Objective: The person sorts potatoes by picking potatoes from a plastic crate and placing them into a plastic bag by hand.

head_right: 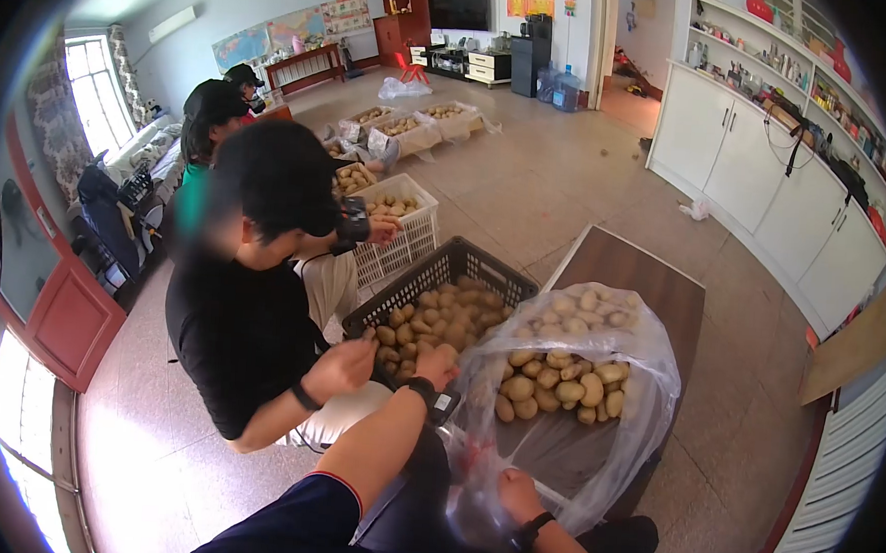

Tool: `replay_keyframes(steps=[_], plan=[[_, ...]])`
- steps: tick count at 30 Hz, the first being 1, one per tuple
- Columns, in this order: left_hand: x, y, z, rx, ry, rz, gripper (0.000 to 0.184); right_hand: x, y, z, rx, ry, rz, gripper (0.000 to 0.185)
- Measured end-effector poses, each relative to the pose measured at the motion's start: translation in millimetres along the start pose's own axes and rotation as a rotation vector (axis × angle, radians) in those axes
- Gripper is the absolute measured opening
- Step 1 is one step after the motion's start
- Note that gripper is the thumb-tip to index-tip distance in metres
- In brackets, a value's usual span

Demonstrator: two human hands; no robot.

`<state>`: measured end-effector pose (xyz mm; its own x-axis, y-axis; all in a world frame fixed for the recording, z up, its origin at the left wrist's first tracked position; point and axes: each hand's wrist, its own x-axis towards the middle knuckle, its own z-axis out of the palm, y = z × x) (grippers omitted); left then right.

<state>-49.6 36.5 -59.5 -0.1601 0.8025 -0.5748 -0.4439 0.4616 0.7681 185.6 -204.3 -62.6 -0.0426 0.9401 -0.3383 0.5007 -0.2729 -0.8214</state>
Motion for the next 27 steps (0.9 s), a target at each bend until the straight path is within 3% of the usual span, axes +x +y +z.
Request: replay_keyframes(steps=[3,4,6,10,12,15,16,18,22,27], plan=[[22,-12,-3,0.052,-0.013,0.026,0.028,-1,-1,-4,-0.041,-0.037,-0.020,0.028],[41,-31,-11,0.199,-0.040,0.402,0.021,-1,1,-3,-0.039,-0.034,-0.018,0.028],[49,-41,-13,0.347,-0.070,0.773,0.021,-2,8,0,0.021,-0.031,0.035,0.022],[7,5,3,0.125,0.022,0.102,0.026,-5,5,-2,-0.026,-0.020,-0.017,0.021],[1,13,8,0.069,0.044,-0.065,0.029,-1,23,4,-0.088,0.027,-0.142,0.022],[9,10,5,0.005,0.056,-0.098,0.027,-5,13,3,-0.083,0.017,-0.127,0.022],[26,-3,-5,0.332,-0.024,0.088,0.027,-7,10,3,-0.084,0.016,-0.125,0.022],[33,-9,-7,0.656,-0.104,0.273,0.027,-10,5,3,0.026,-0.012,-0.087,0.023],[1,12,22,0.131,0.037,0.125,0.015,-9,2,0,0.041,-0.058,-0.114,0.025],[1,15,31,0.002,0.150,0.023,0.015,-5,6,2,-0.184,-0.103,-0.169,0.027]])
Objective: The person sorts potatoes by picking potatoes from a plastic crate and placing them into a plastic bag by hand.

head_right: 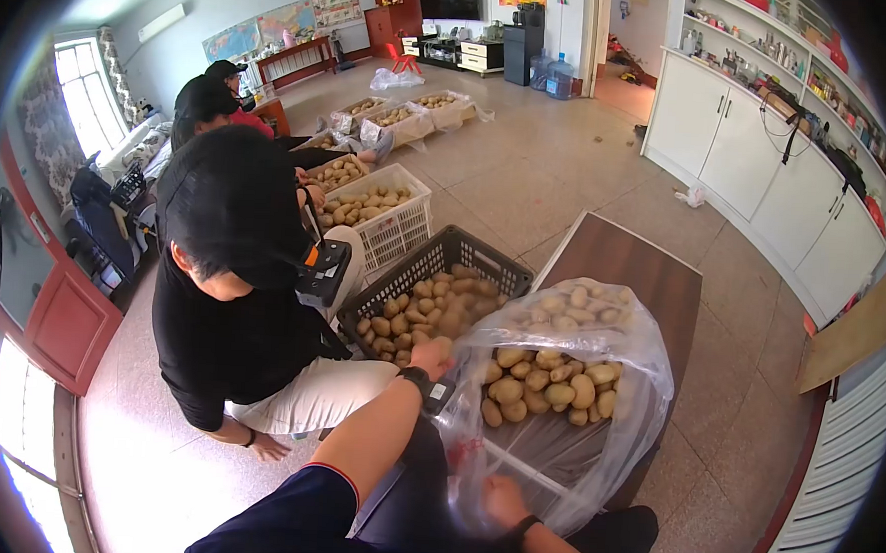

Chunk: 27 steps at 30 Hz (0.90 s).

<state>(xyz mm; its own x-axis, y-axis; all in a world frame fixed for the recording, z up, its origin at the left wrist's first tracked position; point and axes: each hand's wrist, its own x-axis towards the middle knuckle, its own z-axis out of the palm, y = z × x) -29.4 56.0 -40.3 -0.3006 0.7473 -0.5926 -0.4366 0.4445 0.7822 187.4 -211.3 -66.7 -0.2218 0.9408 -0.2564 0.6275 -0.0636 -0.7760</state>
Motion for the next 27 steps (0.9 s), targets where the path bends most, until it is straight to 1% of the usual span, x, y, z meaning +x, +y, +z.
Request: replay_keyframes(steps=[2,4,6,7,9,10,12,13,15,16,17,18,19,20,21,22,24,27], plan=[[7,-2,-7,0.093,-0.140,-0.037,0.019,-2,-10,-2,0.010,0.022,-0.001,0.028],[17,-10,-11,0.120,-0.163,-0.004,0.020,-4,-16,-6,0.019,0.045,-0.002,0.029],[45,-33,-23,0.147,-0.186,0.030,0.022,-6,-21,-9,0.038,-0.002,0.057,0.029],[72,-55,-34,0.281,-0.298,0.425,0.023,-6,-20,-9,0.038,-0.002,0.057,0.029],[71,-54,-32,0.411,-0.404,0.822,0.025,-5,-18,-11,0.061,-0.011,0.057,0.024],[45,-31,-17,0.294,-0.207,0.392,0.027,-4,-14,-10,0.060,-0.012,0.058,0.024],[36,-24,-14,0.168,-0.007,-0.040,0.029,-3,-3,-8,0.054,-0.075,0.073,0.029],[52,-34,-22,0.222,-0.107,0.031,0.030,-3,-1,-8,0.053,-0.078,0.073,0.029],[55,-32,-31,0.273,-0.206,0.098,0.031,-4,-2,-10,0.079,-0.065,0.076,0.028],[43,-19,-28,1.090,-0.212,0.380,0.029,-4,0,-10,0.078,-0.069,0.082,0.028],[36,-19,-31,1.451,-0.171,0.591,0.029,-2,5,-7,0.032,-0.037,0.032,0.028],[32,-18,-30,1.641,-0.083,0.754,0.030,-2,10,-4,-0.011,-0.008,-0.012,0.028],[32,-19,-32,1.678,-0.067,0.798,0.030,-2,14,-2,0.022,-0.026,0.013,0.027],[31,-21,-34,1.727,-0.038,0.845,0.031,-4,13,-2,0.012,-0.020,-0.009,0.027],[28,-18,-33,1.747,-0.031,0.867,0.032,-4,10,-4,0.000,-0.008,-0.039,0.027],[23,-15,-31,1.756,-0.030,0.864,0.034,-7,7,-5,0.000,-0.014,-0.022,0.027],[6,0,-27,1.750,-0.075,0.802,0.033,-7,3,-6,0.039,-0.005,0.019,0.027],[1,6,-25,1.606,-0.160,0.689,0.029,-8,5,-6,0.067,-0.013,0.050,0.026]])
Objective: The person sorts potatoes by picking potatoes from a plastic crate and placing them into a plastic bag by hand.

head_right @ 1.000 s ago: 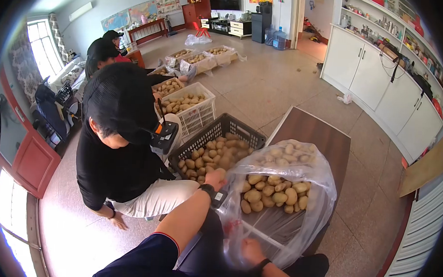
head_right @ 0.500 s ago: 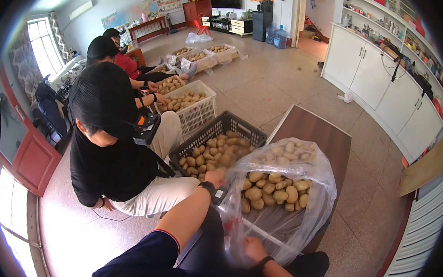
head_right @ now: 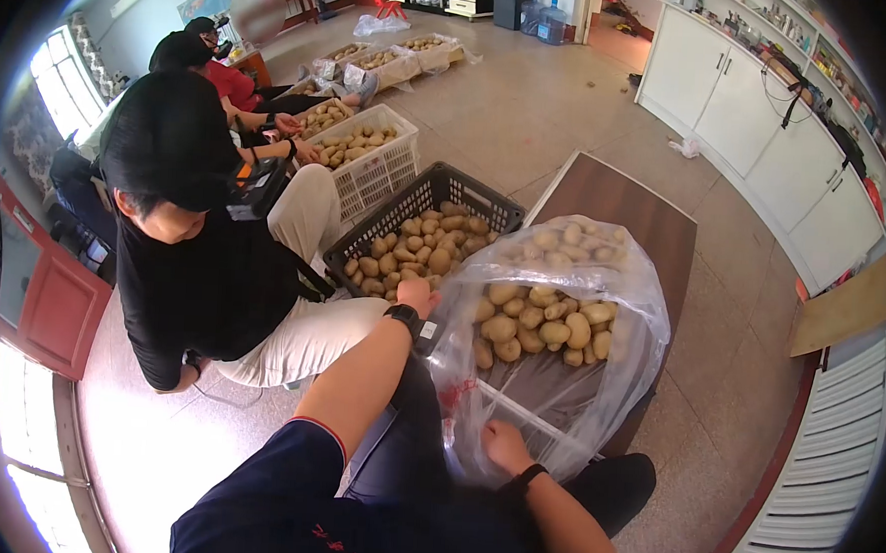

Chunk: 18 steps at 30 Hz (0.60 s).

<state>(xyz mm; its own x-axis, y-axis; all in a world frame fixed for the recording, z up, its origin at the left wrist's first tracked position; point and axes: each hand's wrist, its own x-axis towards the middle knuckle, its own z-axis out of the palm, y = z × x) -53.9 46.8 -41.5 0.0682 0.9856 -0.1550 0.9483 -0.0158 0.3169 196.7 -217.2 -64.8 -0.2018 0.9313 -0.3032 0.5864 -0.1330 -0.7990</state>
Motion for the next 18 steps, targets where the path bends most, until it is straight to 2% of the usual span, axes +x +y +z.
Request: replay_keyframes(steps=[4,6,9,11,12,14,17,18], plan=[[-5,17,-4,-0.014,0.112,0.083,0.026,4,2,-3,0.015,-0.023,0.055,0.025],[-11,24,-9,-0.028,0.179,0.126,0.027,9,22,1,-0.088,-0.007,-0.045,0.025],[31,1,65,-0.953,0.140,-0.086,0.013,5,6,-7,-0.086,-0.008,-0.052,0.026],[9,26,28,-1.162,0.120,-0.174,0.014,2,2,-8,-0.070,0.002,-0.061,0.026],[-2,42,4,-1.405,0.128,-0.401,0.016,1,1,-9,-0.053,0.027,-0.064,0.026],[0,48,-2,-1.640,0.131,-0.629,0.018,1,2,-10,-0.071,0.028,-0.072,0.025],[12,36,15,-1.662,0.001,-0.611,0.022,1,7,-9,-0.099,0.025,-0.084,0.024],[27,29,38,-1.418,-0.036,-0.433,0.022,1,9,-8,-0.110,0.019,-0.090,0.024]])
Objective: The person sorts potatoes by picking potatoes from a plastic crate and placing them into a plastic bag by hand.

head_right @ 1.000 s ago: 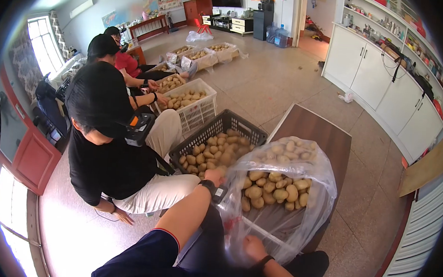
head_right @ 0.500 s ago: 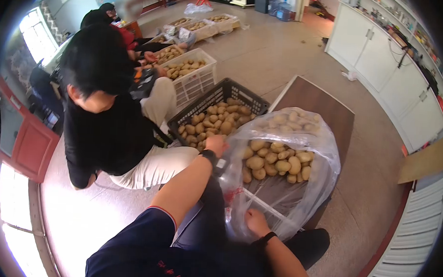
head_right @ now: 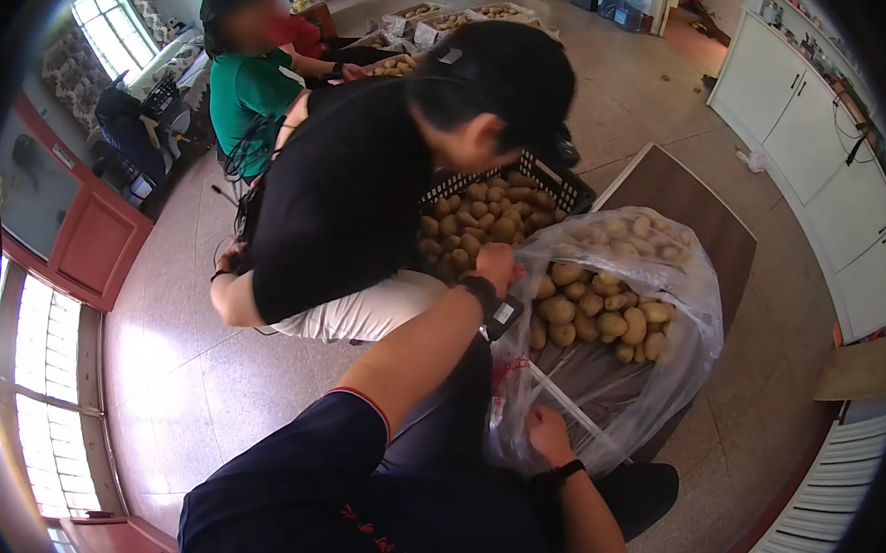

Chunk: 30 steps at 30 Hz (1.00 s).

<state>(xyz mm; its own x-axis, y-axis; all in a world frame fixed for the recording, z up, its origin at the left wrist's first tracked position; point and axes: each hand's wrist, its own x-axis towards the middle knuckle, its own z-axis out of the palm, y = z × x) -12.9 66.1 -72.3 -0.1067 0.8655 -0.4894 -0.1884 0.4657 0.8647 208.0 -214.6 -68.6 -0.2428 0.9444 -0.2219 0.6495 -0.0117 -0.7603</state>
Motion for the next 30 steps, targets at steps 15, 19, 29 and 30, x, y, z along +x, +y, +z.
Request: replay_keyframes(steps=[15,19,29,30], plan=[[-45,29,7,-0.200,0.114,-0.027,0.018,-7,0,-2,0.084,-0.008,0.060,0.023],[-4,6,-10,0.055,-0.040,0.062,0.017,-3,1,1,0.033,0.016,0.007,0.023],[-154,71,-106,0.084,-0.473,0.126,0.025,-6,-12,-8,0.090,-0.013,0.168,0.023],[-152,40,-128,0.239,-0.474,0.170,0.029,-5,-13,-8,0.098,-0.010,0.166,0.023]])
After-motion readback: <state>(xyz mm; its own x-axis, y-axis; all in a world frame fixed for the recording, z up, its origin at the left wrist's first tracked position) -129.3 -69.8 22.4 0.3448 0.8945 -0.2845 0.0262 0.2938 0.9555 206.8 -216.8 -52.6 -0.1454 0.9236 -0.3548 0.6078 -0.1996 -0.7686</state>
